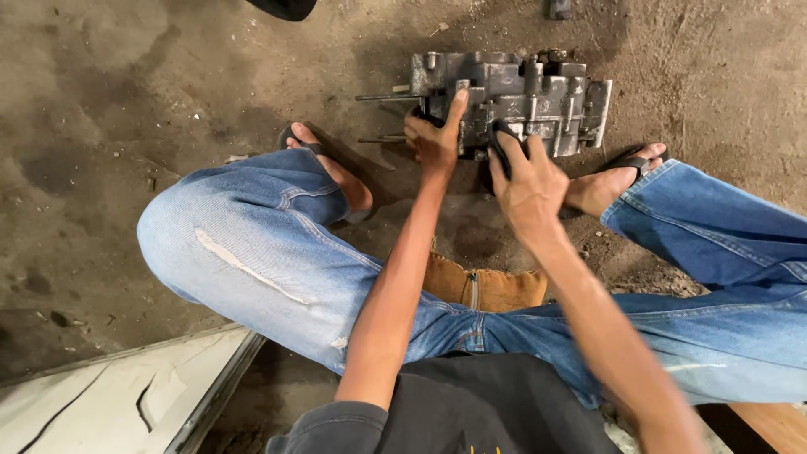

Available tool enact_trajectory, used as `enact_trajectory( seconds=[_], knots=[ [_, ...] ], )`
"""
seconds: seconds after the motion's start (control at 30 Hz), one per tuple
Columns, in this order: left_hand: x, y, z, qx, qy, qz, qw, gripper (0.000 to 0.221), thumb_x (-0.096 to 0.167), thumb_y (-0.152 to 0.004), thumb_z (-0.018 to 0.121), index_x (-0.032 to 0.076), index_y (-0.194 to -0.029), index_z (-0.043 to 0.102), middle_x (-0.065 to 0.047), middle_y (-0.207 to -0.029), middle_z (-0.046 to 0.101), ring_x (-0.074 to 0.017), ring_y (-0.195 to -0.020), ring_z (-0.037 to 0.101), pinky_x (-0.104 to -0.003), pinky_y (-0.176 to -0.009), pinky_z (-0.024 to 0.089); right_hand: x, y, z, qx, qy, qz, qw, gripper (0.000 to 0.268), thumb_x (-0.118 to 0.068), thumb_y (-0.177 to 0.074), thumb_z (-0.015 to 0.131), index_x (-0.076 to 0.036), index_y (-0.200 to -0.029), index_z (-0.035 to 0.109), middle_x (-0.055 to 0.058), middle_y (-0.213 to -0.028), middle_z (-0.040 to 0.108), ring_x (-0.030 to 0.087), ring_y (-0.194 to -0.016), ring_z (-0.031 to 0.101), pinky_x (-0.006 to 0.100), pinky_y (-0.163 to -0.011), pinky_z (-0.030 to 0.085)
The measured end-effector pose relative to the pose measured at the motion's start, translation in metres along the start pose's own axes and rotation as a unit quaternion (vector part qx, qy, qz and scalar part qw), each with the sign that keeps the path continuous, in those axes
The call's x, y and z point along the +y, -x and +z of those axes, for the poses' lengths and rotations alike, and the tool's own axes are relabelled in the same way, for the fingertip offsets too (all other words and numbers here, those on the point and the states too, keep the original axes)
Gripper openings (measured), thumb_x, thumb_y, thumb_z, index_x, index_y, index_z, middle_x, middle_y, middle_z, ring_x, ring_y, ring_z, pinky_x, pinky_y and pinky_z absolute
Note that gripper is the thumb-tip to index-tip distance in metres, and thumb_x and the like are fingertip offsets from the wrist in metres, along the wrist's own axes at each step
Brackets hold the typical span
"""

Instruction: The person cleans a motorcycle engine block with a cloth.

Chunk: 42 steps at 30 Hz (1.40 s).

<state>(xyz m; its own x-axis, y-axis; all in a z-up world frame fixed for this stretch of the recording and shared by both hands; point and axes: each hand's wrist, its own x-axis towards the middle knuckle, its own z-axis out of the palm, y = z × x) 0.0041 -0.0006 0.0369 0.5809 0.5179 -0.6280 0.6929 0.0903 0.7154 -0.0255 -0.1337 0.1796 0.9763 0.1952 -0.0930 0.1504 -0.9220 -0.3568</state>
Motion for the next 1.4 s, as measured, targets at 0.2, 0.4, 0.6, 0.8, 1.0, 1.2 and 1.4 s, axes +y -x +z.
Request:
enact_trajectory(
  seconds=[0.2,0.4,0.6,0.8,1.0,1.2,1.4],
  knots=[
    [0.017,0.014,-0.008,0.004,0.019,0.011,1.0,0.129,0.085,-0.063,0.068,-0.007,-0.148,0.034,-0.03,-0.147,0.037,-0.0465,-0.139,0.032,-0.064,-0.11,0.027,0.024,-0.009,-0.025,-0.044,0.194,-0.2,0.959,0.044,-0.015,-0.094,0.064,-0.019,-0.137,0.065,0.004,-0.084,0.062,0.021,-0.072,0.067,0.038,-0.06,0.051],
    [0.008,0.007,-0.001,0.042,-0.003,0.013,0.999,0.12,0.079,-0.064,0.074,-0.004,-0.143,0.039,-0.029,-0.143,0.043,-0.0472,-0.137,0.036,-0.062,-0.109,0.029,0.022,-0.017,-0.032,-0.065,0.181,-0.222,0.956,0.046,-0.013,-0.093,0.06,-0.016,-0.139,0.063,0.003,-0.078,0.065,0.023,-0.069,0.069,0.039,-0.059,0.052],
    [0.009,0.009,0.0,0.047,0.007,0.026,0.999,0.12,0.08,-0.065,0.072,-0.004,-0.144,0.04,-0.029,-0.144,0.042,-0.0472,-0.135,0.037,-0.06,-0.111,0.031,0.022,-0.007,-0.035,-0.088,0.177,-0.233,0.952,0.05,-0.012,-0.091,0.061,-0.017,-0.141,0.063,0.005,-0.077,0.066,0.023,-0.068,0.069,0.038,-0.056,0.052],
    [-0.011,-0.008,0.005,-0.004,0.015,0.01,1.0,0.126,0.081,-0.07,0.07,-0.007,-0.148,0.026,-0.028,-0.135,0.041,-0.0435,-0.129,0.041,-0.06,-0.104,0.031,0.071,0.031,-0.035,-0.075,0.011,-0.169,0.983,0.036,-0.02,-0.095,0.06,-0.013,-0.13,0.065,0.012,-0.099,0.072,0.027,-0.072,0.069,0.04,-0.058,0.054],
    [-0.016,-0.009,0.018,0.105,-0.002,0.056,0.993,0.115,0.083,-0.062,0.071,-0.006,-0.131,0.049,-0.027,-0.129,0.053,-0.0449,-0.126,0.047,-0.057,-0.108,0.039,0.003,0.019,-0.054,-0.162,0.093,-0.039,0.982,0.038,-0.028,-0.106,0.061,-0.011,-0.139,0.059,0.011,-0.091,0.067,0.028,-0.052,0.063,0.042,-0.042,0.05],
    [-0.004,-0.001,0.005,0.06,0.0,0.023,0.998,0.116,0.081,-0.063,0.073,-0.004,-0.136,0.045,-0.029,-0.139,0.047,-0.0476,-0.134,0.039,-0.061,-0.108,0.032,-0.002,-0.022,-0.038,-0.071,0.245,-0.193,0.947,0.05,-0.031,-0.092,0.065,-0.015,-0.138,0.06,0.007,-0.081,0.067,0.021,-0.063,0.069,0.038,-0.051,0.051],
    [0.001,0.004,0.0,0.045,0.002,0.038,0.998,0.117,0.081,-0.067,0.072,-0.006,-0.139,0.043,-0.03,-0.14,0.045,-0.0476,-0.135,0.039,-0.06,-0.109,0.032,0.003,-0.056,-0.072,-0.187,0.216,-0.252,0.925,0.046,-0.03,-0.097,0.063,-0.021,-0.142,0.06,0.009,-0.074,0.069,0.025,-0.053,0.068,0.04,-0.043,0.051]
  ],
)
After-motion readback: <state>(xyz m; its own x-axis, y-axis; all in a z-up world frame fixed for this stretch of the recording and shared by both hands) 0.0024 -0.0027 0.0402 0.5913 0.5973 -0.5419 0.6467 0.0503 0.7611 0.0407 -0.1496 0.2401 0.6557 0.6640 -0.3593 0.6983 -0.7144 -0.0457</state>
